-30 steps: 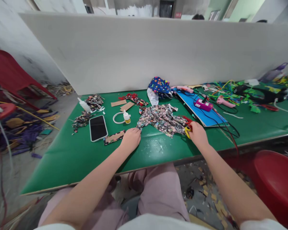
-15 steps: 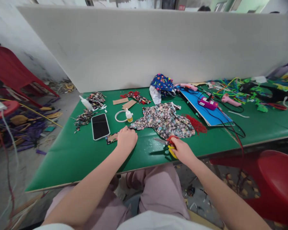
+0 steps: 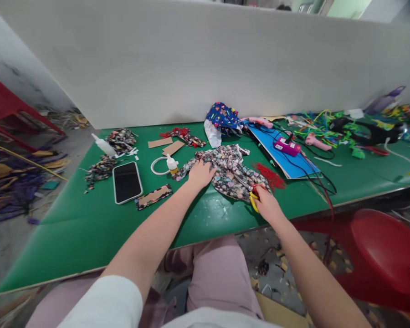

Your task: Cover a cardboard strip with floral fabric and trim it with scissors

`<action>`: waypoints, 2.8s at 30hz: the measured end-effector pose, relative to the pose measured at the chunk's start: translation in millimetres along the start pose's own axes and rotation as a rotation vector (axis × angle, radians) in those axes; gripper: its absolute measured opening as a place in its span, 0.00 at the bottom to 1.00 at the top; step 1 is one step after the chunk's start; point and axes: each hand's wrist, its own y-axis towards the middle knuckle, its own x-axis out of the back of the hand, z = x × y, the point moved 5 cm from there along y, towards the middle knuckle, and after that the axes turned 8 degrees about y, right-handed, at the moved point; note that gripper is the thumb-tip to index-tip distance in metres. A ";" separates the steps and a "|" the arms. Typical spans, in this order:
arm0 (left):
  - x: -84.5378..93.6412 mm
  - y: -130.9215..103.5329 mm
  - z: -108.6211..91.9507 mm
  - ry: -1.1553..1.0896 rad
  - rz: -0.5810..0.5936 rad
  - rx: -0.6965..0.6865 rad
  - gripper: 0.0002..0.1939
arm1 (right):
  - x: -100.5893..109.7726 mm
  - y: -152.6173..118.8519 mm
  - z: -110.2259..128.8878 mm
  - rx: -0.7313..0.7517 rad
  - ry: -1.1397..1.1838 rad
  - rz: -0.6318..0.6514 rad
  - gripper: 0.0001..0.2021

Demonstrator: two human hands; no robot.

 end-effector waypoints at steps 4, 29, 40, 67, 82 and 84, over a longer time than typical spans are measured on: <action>3.4 24.2 9.2 0.001 -0.005 0.011 0.24 | -8.0 -24.8 8.5 -0.084 0.010 0.007 0.15; 25.3 -135.9 -10.3 -0.043 0.067 -0.509 0.35 | 15.9 -36.2 16.7 -0.039 0.230 0.084 0.11; -0.2 -53.6 -26.7 -0.018 -0.098 -0.100 0.28 | 18.5 -3.6 22.8 0.095 0.221 0.065 0.09; 37.0 -97.0 43.0 -0.089 -0.254 0.010 0.22 | 28.5 -45.5 -53.5 -0.165 0.262 -0.288 0.17; 31.0 -137.9 139.4 0.010 0.151 0.048 0.29 | 64.7 -17.7 -47.1 -0.180 0.333 -0.481 0.15; 29.5 -131.9 141.3 -0.022 0.204 0.036 0.29 | 63.7 -22.3 -43.2 -0.158 0.431 -0.470 0.16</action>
